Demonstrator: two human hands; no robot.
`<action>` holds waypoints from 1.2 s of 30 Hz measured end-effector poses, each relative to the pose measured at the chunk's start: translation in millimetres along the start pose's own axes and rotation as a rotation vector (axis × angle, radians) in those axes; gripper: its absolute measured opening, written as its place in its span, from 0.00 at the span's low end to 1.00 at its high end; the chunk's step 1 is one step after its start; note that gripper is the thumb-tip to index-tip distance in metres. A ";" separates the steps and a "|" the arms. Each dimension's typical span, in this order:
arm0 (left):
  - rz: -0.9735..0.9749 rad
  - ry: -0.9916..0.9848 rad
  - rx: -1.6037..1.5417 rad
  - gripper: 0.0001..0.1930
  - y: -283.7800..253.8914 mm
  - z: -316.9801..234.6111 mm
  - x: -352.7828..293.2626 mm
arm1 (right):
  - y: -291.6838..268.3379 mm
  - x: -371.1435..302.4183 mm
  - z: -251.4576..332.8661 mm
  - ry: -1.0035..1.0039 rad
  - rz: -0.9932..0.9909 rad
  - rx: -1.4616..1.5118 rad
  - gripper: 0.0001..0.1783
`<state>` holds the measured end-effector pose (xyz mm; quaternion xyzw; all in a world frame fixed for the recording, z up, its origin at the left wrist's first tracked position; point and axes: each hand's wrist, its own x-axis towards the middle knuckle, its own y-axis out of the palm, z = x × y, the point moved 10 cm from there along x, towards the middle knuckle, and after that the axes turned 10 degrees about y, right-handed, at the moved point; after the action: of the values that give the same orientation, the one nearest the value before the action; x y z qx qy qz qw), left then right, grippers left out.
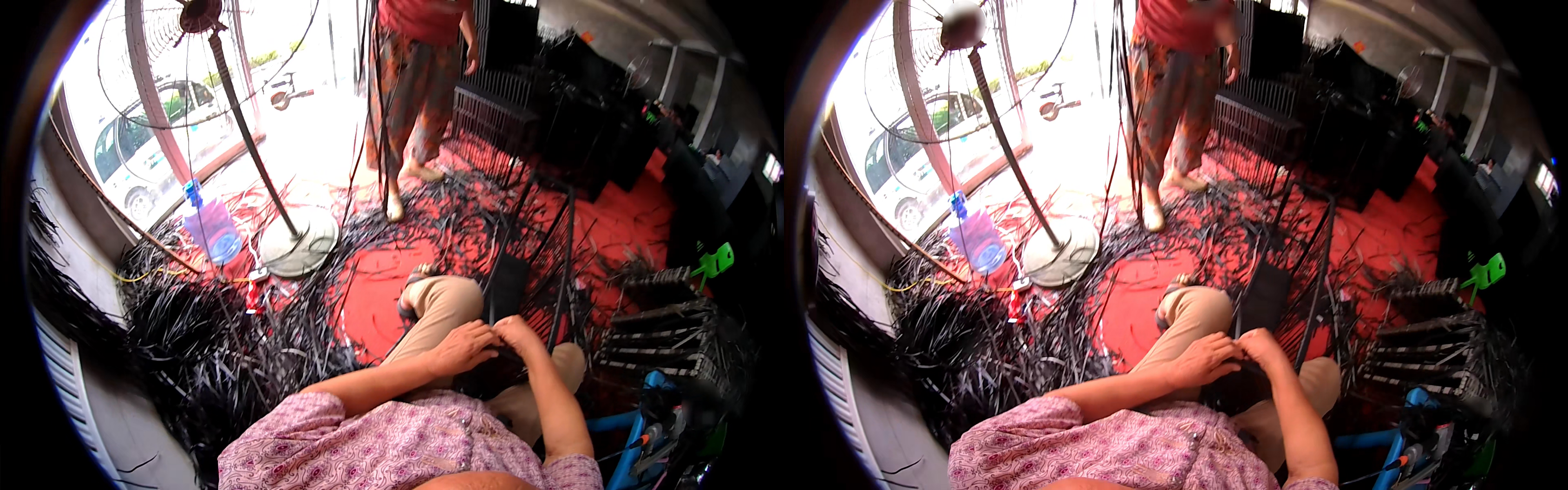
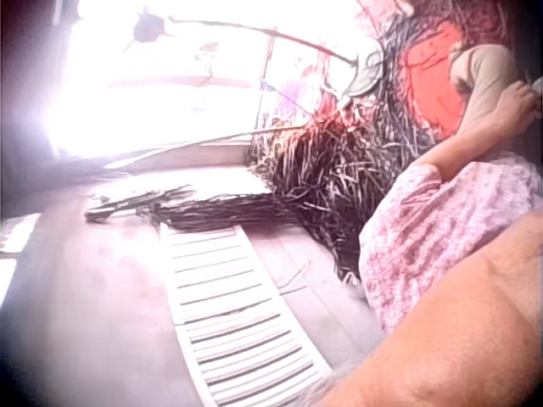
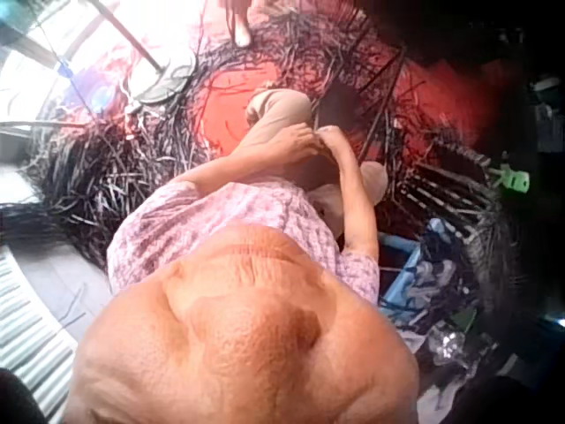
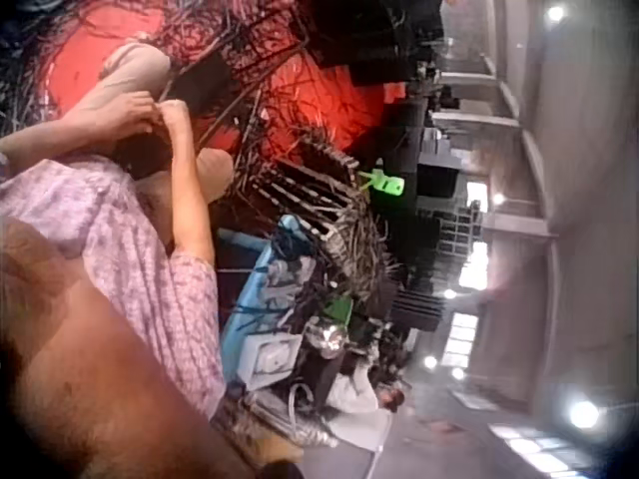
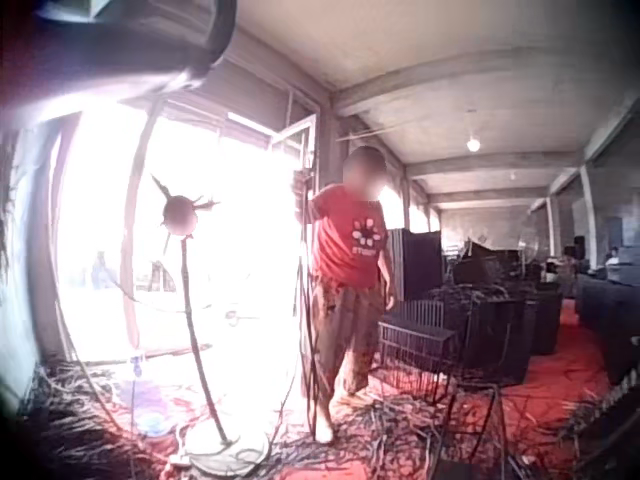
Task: The person sits on the floor and assembles a black plastic chair frame by weaving black strips through the grid. They use a nail gun to secure the strips and a pair of scissors to trim excess material.
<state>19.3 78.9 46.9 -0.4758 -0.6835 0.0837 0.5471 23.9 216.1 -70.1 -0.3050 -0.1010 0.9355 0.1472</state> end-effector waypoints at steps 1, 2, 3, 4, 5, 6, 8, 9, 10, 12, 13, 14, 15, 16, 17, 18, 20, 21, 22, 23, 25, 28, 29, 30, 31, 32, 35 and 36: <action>-0.020 -0.021 0.038 0.11 -6.4 -1.0 -8.0 | 7.0 17.9 -9.8 0.015 0.033 0.016 0.12; -0.027 -0.034 0.070 0.11 -7.8 -2.2 -9.9 | 10.1 22.6 -13.0 0.027 0.066 0.056 0.12; -0.040 -0.027 0.074 0.11 -4.1 -3.2 -6.9 | 3.9 23.3 -17.5 0.045 0.049 0.065 0.12; -0.051 -0.031 0.077 0.11 -0.2 -3.1 -7.0 | 0.2 20.5 -17.1 0.036 0.043 0.074 0.11; -0.060 -0.047 0.088 0.11 0.3 -4.4 -8.3 | -2.3 16.8 -15.5 0.041 0.029 0.061 0.10; -0.064 -0.055 0.103 0.11 0.5 -5.7 -9.4 | -1.8 16.0 -15.6 0.050 0.020 0.050 0.08; -0.076 -0.077 0.126 0.11 2.8 -7.9 -10.2 | -3.8 14.8 -19.0 0.079 0.000 0.078 0.06; -0.108 -0.064 0.118 0.11 4.3 -7.6 -11.7 | -6.0 14.8 -21.8 0.097 -0.011 0.090 0.05; -0.110 -0.058 0.127 0.11 4.6 -4.4 -10.0 | -9.2 19.0 -22.2 0.094 -0.008 0.085 0.05; -0.104 -0.070 0.139 0.11 6.1 -5.0 -13.6 | -8.8 28.5 -30.4 0.104 0.017 0.079 0.04; -0.109 -0.065 0.138 0.12 3.8 -4.9 -15.4 | -8.8 32.0 -26.1 0.066 0.008 0.007 0.04; -0.119 -0.061 0.128 0.12 1.7 -4.8 -15.2 | -14.0 34.5 -22.4 0.054 -0.032 -0.020 0.04; -0.134 -0.075 0.097 0.12 7.0 -5.6 -20.4 | -16.4 32.5 -26.4 0.068 -0.068 -0.053 0.04; -0.146 -0.064 0.084 0.12 4.8 1.2 -18.6 | -21.3 32.9 -25.5 0.079 -0.101 -0.089 0.04; -0.205 -0.088 0.099 0.12 0.2 10.3 -31.3 | 0.9 16.1 -2.7 0.088 -0.049 -0.060 0.04; -0.226 -0.076 0.083 0.12 1.6 6.4 -26.0 | -12.9 23.9 -15.8 0.029 -0.074 -0.159 0.05; -0.217 -0.089 0.067 0.12 10.0 5.3 -23.5 | -27.7 33.2 -43.9 0.117 -0.051 -0.051 0.07; -0.220 -0.065 0.101 0.12 10.1 5.5 -29.6 | -13.2 24.6 -30.4 0.073 0.014 -0.046 0.05; -0.195 -0.098 0.079 0.13 10.7 3.9 -31.1 | -2.8 12.2 -18.9 0.032 0.072 -0.032 0.06; -0.198 -0.083 0.067 0.13 11.3 0.4 -27.7 | -9.8 12.1 -27.1 0.048 0.069 0.007 0.06; -0.192 -0.075 0.069 0.13 16.1 -6.1 -28.1 | -12.4 9.2 -38.8 0.083 0.075 0.073 0.08; -0.161 -0.101 0.039 0.13 15.7 -1.9 -28.9 | -3.2 5.5 -33.0 0.110 0.102 0.125 0.09; -0.169 -0.093 0.048 0.13 12.7 -0.4 -28.9 | -0.9 4.3 -25.1 0.081 0.108 0.103 0.09; -0.175 -0.085 0.055 0.13 11.5 -0.6 -29.4 | 1.4 3.5 -20.6 0.052 0.113 0.083 0.09; -0.178 -0.088 0.060 0.13 12.1 -1.2 -30.4 | 1.1 4.1 -23.3 0.065 0.106 0.082 0.09; -0.181 -0.087 0.070 0.13 10.9 -0.6 -29.8 | -0.9 6.1 -23.0 0.071 0.097 0.081 0.09; -0.187 -0.090 0.061 0.13 9.0 0.7 -28.9 | -3.8 7.7 -22.4 0.062 0.090 0.082 0.09; -0.190 -0.094 0.053 0.13 8.1 1.0 -29.6 | -3.2 7.4 -21.1 0.053 0.094 0.082 0.10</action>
<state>21.6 61.7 21.6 -0.3899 -0.7478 0.0718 0.5326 31.5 223.6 -89.9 -0.3280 -0.0439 0.9362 0.1182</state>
